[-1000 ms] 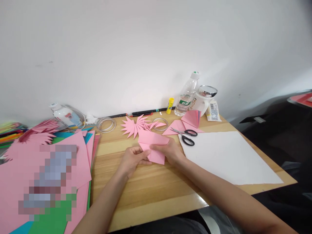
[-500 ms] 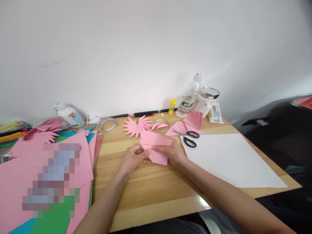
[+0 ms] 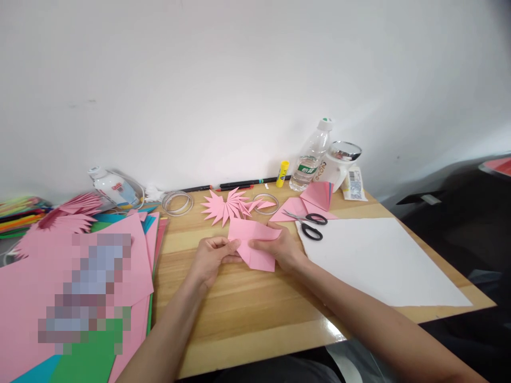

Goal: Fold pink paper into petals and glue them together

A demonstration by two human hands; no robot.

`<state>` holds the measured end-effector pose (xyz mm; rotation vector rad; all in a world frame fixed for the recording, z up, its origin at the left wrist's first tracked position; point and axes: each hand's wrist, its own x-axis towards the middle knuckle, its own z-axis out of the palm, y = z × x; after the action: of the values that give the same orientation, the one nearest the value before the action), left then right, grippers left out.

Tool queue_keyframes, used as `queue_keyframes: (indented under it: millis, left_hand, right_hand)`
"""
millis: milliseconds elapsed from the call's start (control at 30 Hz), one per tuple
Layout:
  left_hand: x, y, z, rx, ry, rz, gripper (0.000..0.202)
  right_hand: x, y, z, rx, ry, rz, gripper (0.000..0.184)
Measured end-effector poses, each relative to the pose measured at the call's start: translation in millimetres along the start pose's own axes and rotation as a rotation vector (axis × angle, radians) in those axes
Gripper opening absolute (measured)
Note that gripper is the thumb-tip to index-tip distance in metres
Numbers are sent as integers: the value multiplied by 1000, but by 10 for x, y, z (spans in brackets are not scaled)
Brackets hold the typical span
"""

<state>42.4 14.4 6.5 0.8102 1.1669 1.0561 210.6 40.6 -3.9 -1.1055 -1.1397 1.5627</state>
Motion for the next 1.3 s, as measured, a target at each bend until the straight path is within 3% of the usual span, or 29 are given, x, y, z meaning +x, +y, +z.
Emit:
queue_keyframes:
  millis: [167,367,467,600,833,1033,1300]
  left_hand:
    - [0,39,-33,9,-83,-6,27]
    - [3,28,0,70,16,179,26]
    - [-2,23,29,44,-6,106,33]
    - [-10,-2,50,79,-122,9,42]
    - [3,-88,52,116,-184,118,29]
    - [-15,-67,84,76,-183,25,38]
    - [-30,-64,116,241,-291,7,38]
  right_hand:
    - [11,7,-14,31,-2,34,39]
    - [12,27,-2,54,-16,44,39]
    - [30,43,-14,104,1,60,43]
    - [56,49,-32,158,14,64,43]
    - [31,18,8,180,-32,79,38]
    - [56,48,-16,224,-18,64,39]
    - [82,56,-30,251,68,55,38]
